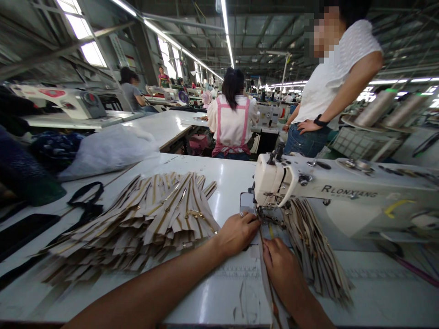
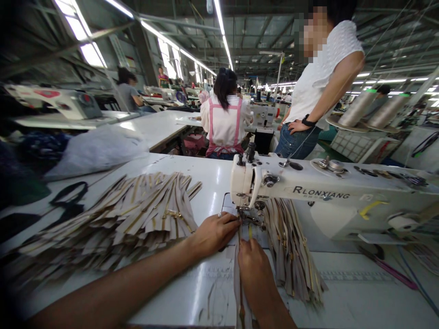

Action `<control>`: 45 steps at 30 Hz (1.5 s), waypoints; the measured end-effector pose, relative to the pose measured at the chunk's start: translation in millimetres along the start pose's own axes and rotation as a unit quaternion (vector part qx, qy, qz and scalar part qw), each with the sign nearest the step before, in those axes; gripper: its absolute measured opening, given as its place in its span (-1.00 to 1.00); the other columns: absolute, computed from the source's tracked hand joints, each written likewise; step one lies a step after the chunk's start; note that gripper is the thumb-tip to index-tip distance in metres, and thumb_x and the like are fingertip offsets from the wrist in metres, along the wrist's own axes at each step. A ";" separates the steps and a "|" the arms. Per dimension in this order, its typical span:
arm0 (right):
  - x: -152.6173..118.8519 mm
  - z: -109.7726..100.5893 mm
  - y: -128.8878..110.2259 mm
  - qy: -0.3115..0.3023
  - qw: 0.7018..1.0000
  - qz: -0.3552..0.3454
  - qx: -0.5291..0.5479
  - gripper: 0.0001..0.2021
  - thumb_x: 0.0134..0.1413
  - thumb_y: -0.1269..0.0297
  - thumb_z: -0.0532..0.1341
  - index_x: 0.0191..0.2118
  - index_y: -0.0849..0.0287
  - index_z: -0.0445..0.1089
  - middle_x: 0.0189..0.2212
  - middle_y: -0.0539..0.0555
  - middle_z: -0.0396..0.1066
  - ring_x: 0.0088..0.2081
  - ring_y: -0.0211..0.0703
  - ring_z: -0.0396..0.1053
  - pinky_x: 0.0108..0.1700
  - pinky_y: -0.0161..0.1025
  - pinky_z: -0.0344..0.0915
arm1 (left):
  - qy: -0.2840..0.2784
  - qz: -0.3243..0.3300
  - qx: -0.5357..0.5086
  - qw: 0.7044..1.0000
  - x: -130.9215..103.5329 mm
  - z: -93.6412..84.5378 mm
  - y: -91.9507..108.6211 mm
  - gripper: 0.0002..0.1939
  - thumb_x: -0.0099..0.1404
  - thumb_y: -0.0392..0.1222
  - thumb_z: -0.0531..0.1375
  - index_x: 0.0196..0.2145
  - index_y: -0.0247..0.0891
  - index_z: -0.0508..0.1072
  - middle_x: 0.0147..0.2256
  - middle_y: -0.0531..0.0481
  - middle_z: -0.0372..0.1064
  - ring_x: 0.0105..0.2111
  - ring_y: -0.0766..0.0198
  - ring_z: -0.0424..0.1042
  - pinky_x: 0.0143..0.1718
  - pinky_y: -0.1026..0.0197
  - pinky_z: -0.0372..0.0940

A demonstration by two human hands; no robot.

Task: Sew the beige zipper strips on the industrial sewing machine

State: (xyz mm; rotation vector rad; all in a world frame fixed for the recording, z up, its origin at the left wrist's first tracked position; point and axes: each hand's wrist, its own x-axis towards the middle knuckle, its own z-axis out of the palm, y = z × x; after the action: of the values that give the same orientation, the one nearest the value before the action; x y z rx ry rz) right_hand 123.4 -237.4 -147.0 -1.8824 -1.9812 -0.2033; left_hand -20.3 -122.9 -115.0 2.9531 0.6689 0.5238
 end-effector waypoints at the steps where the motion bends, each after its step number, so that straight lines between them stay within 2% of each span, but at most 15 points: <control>1: 0.3 -0.7 -0.5 -0.005 1.000 0.003 0.003 -0.68 0.17 0.58 -0.02 -0.24 0.20 0.47 -0.37 0.08 0.48 -0.33 -0.14 0.47 -0.26 -0.27 0.39 | 0.002 0.005 -0.003 1.000 -0.9 0.0 -0.3 -0.73 0.45 -0.22 -0.03 -0.05 -0.26 0.42 -0.18 -0.12 0.37 -0.15 0.14 0.37 -0.16 0.12 0.37; 4: 1.3 -2.6 -2.4 -0.019 1.000 0.016 0.010 -0.67 0.18 0.57 -0.02 -0.25 0.17 0.47 -0.35 0.07 0.48 -0.29 -0.13 0.47 -0.23 -0.27 0.39 | 0.010 0.019 -0.014 1.000 -3.0 -0.3 -0.7 -0.76 0.43 -0.23 0.00 -0.13 -0.25 0.45 -0.22 -0.09 0.38 -0.18 0.16 0.37 -0.18 0.13 0.36; 9: 8.3 -5.5 -4.0 -0.054 0.997 0.047 0.022 -0.67 0.18 0.58 -0.02 -0.20 0.19 0.47 -0.32 0.09 0.48 -0.25 -0.11 0.47 -0.19 -0.25 0.38 | 0.027 0.015 -0.025 0.999 -3.8 1.9 -0.5 -0.76 0.41 -0.24 0.02 -0.15 -0.26 0.48 -0.26 -0.09 0.38 -0.22 0.17 0.36 -0.19 0.14 0.35; 21: 45.4 -13.5 -4.2 -0.121 0.990 0.064 0.016 -0.68 0.21 0.56 -0.02 -0.19 0.23 0.48 -0.24 0.14 0.50 -0.14 -0.13 0.45 -0.06 -0.29 0.31 | 0.036 0.007 -0.030 0.999 -4.3 1.1 1.2 -0.76 0.39 -0.25 0.05 -0.16 -0.27 0.51 -0.29 -0.09 0.41 -0.24 0.15 0.38 -0.20 0.10 0.36; 25: 51.7 -6.8 -2.8 -0.111 0.990 0.086 0.022 -0.70 0.25 0.50 0.00 -0.13 0.24 0.48 -0.19 0.15 0.50 -0.14 -0.15 0.45 -0.08 -0.31 0.29 | 0.044 0.003 -0.031 0.999 -3.7 0.8 1.5 -0.74 0.40 -0.25 0.02 -0.19 -0.29 0.51 -0.30 -0.11 0.41 -0.24 0.15 0.38 -0.20 0.10 0.37; 33: 47.4 3.8 -2.8 -0.034 0.994 0.094 0.043 -0.71 0.26 0.45 0.01 -0.10 0.27 0.47 -0.21 0.18 0.49 -0.13 -0.11 0.45 -0.09 -0.27 0.29 | 0.036 -0.002 -0.042 0.998 -3.3 -0.1 -0.9 -0.73 0.41 -0.24 0.00 -0.17 -0.29 0.49 -0.29 -0.12 0.40 -0.21 0.15 0.37 -0.15 0.10 0.36; 39: 48.4 3.3 -3.7 -0.039 0.995 0.091 0.032 -0.68 0.26 0.43 0.01 -0.02 0.28 0.44 -0.17 0.18 0.49 -0.16 -0.12 0.46 -0.13 -0.27 0.31 | 0.030 -0.011 -0.050 0.998 -2.6 0.5 -0.9 -0.73 0.42 -0.26 -0.01 -0.22 -0.31 0.48 -0.27 -0.13 0.39 -0.19 0.14 0.35 -0.12 0.11 0.35; 45: 47.8 3.3 -4.3 -0.034 0.995 0.087 0.026 -0.68 0.25 0.43 0.01 -0.03 0.26 0.45 -0.19 0.17 0.49 -0.14 -0.14 0.45 -0.10 -0.30 0.30 | 0.017 -0.010 -0.049 0.999 -1.5 -1.4 -0.6 -0.74 0.41 -0.26 0.00 -0.15 -0.31 0.48 -0.28 -0.12 0.39 -0.19 0.13 0.35 -0.12 0.09 0.34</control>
State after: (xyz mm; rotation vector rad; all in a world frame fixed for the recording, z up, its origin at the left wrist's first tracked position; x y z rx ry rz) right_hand 117.9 -192.3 -131.1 -2.0396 -1.8340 -0.0396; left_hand -22.3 -123.0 -114.2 2.8506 0.6555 0.5890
